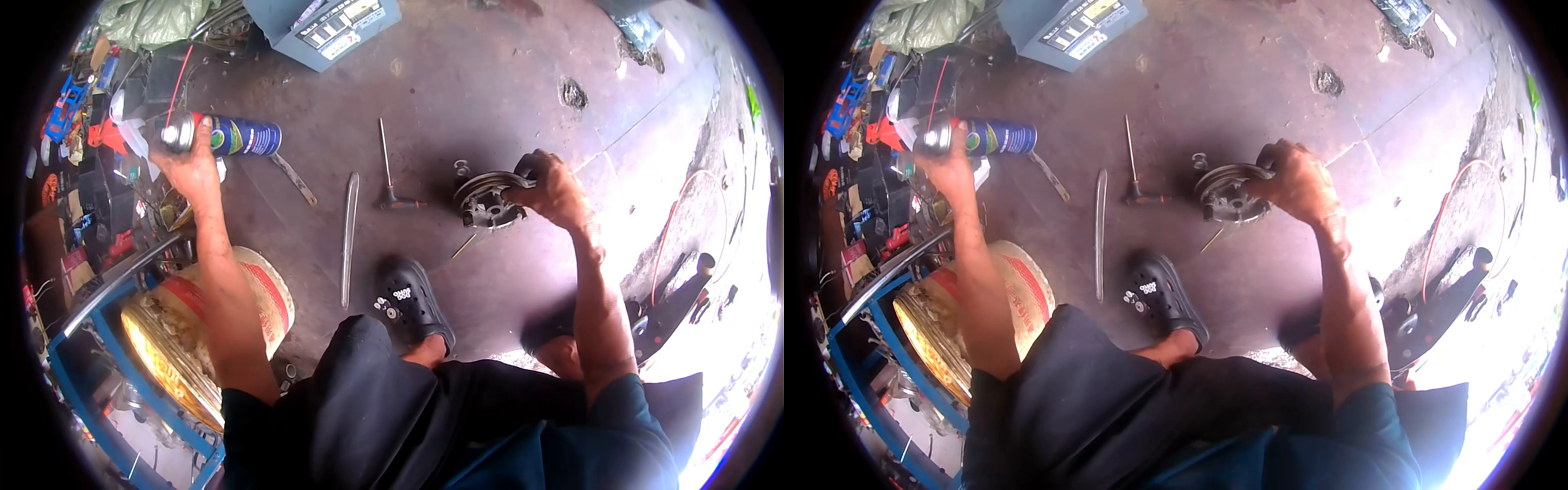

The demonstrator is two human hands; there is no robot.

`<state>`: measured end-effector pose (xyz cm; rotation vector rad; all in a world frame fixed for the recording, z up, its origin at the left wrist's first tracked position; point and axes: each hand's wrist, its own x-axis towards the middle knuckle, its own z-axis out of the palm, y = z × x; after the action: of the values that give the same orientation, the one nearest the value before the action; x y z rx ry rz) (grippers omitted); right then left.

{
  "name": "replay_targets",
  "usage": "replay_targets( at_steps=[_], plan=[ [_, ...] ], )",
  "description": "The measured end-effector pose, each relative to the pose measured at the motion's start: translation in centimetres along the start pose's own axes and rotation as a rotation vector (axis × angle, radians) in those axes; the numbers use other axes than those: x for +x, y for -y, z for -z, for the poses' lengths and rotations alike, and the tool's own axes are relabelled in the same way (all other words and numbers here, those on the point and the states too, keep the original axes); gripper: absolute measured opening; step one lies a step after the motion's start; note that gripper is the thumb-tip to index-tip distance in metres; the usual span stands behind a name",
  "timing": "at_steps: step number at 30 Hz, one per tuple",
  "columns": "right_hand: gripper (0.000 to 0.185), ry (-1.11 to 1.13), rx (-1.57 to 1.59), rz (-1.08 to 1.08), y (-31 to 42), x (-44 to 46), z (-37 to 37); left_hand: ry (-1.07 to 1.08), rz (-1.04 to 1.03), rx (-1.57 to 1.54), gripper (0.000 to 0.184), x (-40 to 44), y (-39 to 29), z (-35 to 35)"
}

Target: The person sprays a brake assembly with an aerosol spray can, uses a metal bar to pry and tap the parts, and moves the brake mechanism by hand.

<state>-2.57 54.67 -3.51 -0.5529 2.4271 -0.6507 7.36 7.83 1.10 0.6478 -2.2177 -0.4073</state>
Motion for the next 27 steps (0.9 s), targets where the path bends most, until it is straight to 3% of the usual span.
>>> replay_targets(
  at_steps=[3, 7, 10, 12, 13, 14, 15, 16, 17, 18, 19, 21, 24, 27],
  plan=[
    [0.039, 0.216, 0.105, -0.154, 0.7, 0.0, -0.5, 0.044, 0.024, -0.02, 0.075, 0.8, 0.7, -1.0],
    [0.036, 0.32, 0.321, -0.129, -1.5, -0.1, -2.1, 0.052, 0.012, -0.056, 0.083, 1.3, 1.5, -1.8],
    [0.035, 0.461, 0.196, -0.036, -2.2, 0.1, -2.1, 0.035, -0.008, -0.063, 0.09, 1.1, 2.1, -1.3],
    [0.033, 0.428, 0.251, -0.022, -1.5, -0.2, -1.5, 0.038, -0.027, 0.027, 0.094, -0.2, 1.1, 0.6],
    [0.032, 0.413, 0.277, -0.013, -1.1, -0.3, -1.1, -0.043, 0.141, -0.113, 0.095, -2.3, -1.5, 1.5],
    [0.033, 0.385, 0.273, -0.013, -1.2, -0.4, -1.0, -0.117, 0.145, -0.014, 0.084, -5.2, -2.1, 2.4],
    [0.035, 0.388, 0.265, -0.027, -1.0, -0.3, -0.5, -0.025, 0.132, -0.191, 0.072, -8.9, -0.7, 3.2],
    [0.037, 0.389, 0.256, -0.045, -0.9, -0.3, 0.2, 0.23, 0.382, 0.012, 0.058, -12.7, -4.6, 5.4],
    [0.039, 0.39, 0.246, -0.071, -0.8, -0.4, 0.7, 0.483, 0.397, 0.07, 0.051, -16.1, -5.9, 6.9],
    [0.038, 0.359, 0.184, -0.075, -0.9, -0.5, 0.9, 0.686, 0.331, 0.331, 0.049, -19.2, -7.0, 7.8],
    [0.037, 0.319, 0.163, -0.068, -1.0, -0.6, 1.1, 0.693, 0.199, 0.171, 0.052, -24.4, -3.4, 7.8],
    [0.035, 0.244, 0.112, -0.055, -0.5, -0.5, 1.4, 0.851, 0.164, 0.366, 0.059, -28.5, -4.2, 9.3],
    [0.046, 0.263, 0.127, -0.137, 0.2, -0.1, 1.5, 1.007, 0.249, 0.379, 0.064, -29.7, -5.1, 9.8],
    [0.047, 0.341, 0.121, -0.264, 1.4, -0.1, 1.4, 0.942, 0.305, 0.468, 0.067, -30.1, -5.4, 8.5]
  ],
)
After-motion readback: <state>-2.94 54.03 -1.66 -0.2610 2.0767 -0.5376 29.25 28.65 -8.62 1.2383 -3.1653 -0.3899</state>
